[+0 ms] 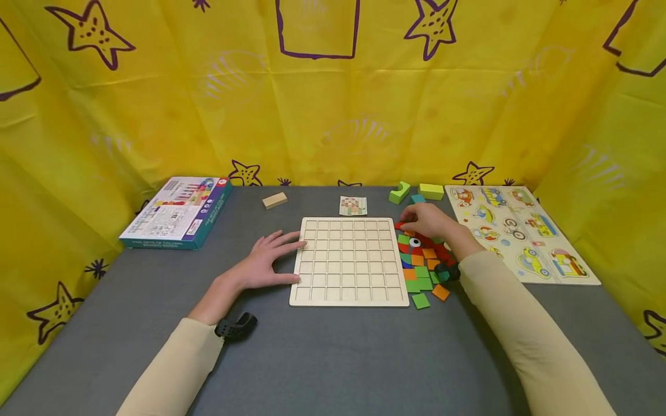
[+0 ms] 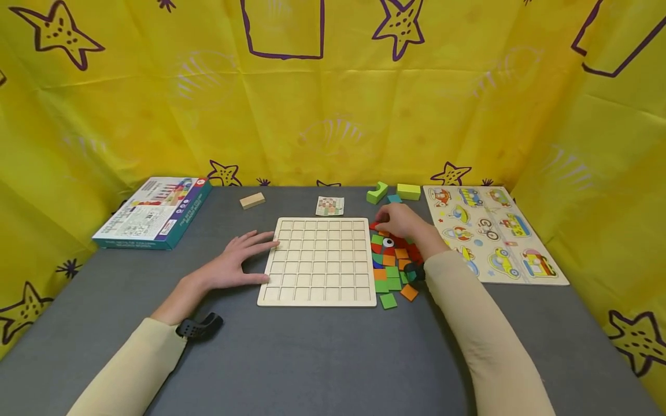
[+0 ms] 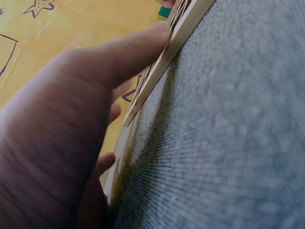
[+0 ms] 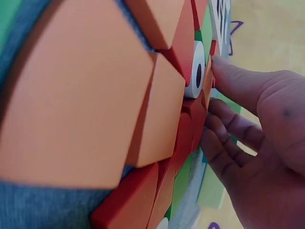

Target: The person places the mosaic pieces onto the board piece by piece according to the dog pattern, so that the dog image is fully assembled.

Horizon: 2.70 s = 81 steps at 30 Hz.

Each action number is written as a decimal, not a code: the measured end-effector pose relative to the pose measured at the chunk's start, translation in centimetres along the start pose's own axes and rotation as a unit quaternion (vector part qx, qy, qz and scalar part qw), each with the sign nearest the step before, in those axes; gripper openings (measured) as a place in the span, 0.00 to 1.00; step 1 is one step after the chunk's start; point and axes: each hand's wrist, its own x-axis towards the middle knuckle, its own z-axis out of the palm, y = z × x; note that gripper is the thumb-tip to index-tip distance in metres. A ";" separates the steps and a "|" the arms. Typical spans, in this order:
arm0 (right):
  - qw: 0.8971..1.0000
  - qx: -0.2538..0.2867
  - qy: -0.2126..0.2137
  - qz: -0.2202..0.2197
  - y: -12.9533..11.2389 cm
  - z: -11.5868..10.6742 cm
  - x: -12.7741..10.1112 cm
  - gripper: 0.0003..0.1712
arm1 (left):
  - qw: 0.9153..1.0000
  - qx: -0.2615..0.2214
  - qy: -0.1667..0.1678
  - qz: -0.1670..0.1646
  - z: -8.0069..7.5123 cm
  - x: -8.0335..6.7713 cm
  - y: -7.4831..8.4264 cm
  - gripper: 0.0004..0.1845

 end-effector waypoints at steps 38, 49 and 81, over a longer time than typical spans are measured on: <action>0.982 0.169 0.005 -0.088 -9.4 3.7 6.9 0.06 | 0.999 -0.024 -0.021 -0.019 0.2 0.1 0.0 0.42; 0.986 0.139 -0.017 -0.088 -11.6 6.3 9.1 0.04 | 0.999 -0.021 -0.028 -0.030 0.0 0.1 0.1 0.42; 0.988 0.047 -0.057 -0.137 -11.2 6.2 8.8 0.14 | 0.999 -0.030 -0.027 -0.036 0.2 0.2 -0.1 0.41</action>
